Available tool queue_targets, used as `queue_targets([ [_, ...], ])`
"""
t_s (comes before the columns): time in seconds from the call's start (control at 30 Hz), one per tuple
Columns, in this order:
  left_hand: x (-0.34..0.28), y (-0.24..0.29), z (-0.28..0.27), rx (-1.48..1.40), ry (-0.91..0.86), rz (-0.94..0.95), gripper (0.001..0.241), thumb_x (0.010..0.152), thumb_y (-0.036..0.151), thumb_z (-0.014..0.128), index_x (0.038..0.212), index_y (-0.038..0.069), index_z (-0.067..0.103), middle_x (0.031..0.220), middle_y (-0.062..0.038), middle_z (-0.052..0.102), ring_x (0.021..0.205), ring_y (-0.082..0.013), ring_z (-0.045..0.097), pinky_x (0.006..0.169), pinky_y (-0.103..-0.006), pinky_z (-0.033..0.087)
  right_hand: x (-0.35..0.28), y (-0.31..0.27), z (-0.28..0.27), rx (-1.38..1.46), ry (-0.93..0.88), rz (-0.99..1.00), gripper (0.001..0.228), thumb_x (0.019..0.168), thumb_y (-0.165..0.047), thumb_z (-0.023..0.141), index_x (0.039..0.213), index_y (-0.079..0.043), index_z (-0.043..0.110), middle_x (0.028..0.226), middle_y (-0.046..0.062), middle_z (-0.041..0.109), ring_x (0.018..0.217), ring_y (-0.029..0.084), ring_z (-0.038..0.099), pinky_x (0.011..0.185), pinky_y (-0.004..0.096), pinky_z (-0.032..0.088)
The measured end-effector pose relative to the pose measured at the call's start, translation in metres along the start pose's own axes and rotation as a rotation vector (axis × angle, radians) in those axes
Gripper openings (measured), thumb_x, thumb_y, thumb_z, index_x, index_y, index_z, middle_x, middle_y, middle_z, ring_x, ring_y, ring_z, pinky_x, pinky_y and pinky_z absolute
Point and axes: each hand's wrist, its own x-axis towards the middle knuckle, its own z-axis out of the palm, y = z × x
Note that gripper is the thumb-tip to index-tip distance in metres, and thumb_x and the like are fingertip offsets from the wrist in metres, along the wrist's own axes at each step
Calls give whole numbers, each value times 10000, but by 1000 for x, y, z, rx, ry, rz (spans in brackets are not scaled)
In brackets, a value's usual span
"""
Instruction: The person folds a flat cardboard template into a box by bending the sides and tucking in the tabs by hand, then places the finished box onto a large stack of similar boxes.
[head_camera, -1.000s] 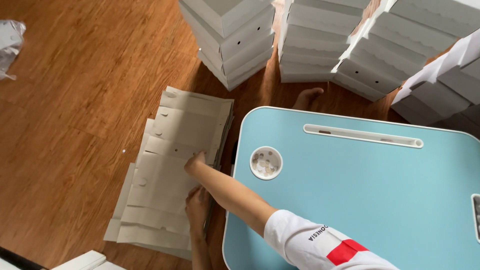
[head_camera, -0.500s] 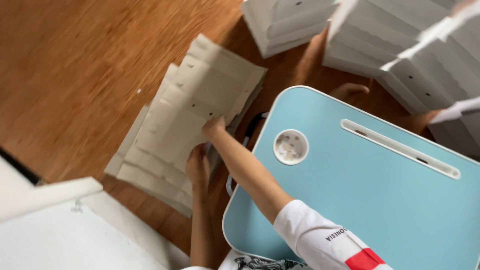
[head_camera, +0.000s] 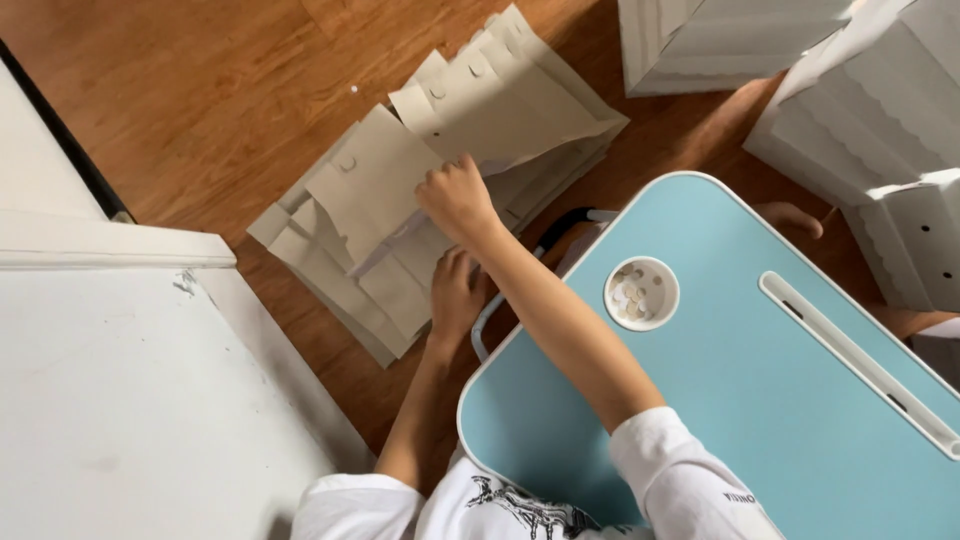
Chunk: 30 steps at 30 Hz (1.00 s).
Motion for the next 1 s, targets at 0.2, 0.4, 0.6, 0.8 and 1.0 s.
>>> queue_targets([
  [0.2,49,9,-7,-1177,60,-761,420,1102,389,436,1410,109,489,1515,-152,495,1409,-377,483,1177,-543,375,-53,-27,-71,-147,388,-108,149,876,-86,760,816,-222,754,769,-22,683,822,219,685,1126,476,384],
  [0.4,61,37,-41,-1156,44,-730,428,1083,423,453,1386,128,520,1474,-133,530,1371,-346,514,1170,-523,389,-108,-68,-68,-1,897,-290,191,899,-23,577,748,-126,633,816,51,625,853,258,649,1034,516,507],
  [0.6,66,57,-66,-1135,-7,-694,437,1064,456,470,1362,147,551,1434,-114,564,1334,-315,545,1163,-503,402,-158,-46,-112,-122,977,-243,117,989,-175,602,895,-156,668,1113,71,672,1096,237,624,882,390,531],
  [0.8,52,65,-64,-1134,-80,-654,447,1044,490,487,1339,167,582,1393,-95,599,1296,-283,577,1156,-484,416,-263,-7,-163,-423,1061,100,687,965,-111,680,1550,-349,410,1581,-80,465,1478,149,405,1196,530,311],
  [1.0,67,82,-35,-1109,-241,-633,457,1025,523,504,1315,186,613,1352,-77,633,1259,-252,608,1150,-464,429,-409,50,-178,-371,874,380,704,937,-246,766,1547,-357,433,1474,75,579,1295,309,584,1083,569,366],
])
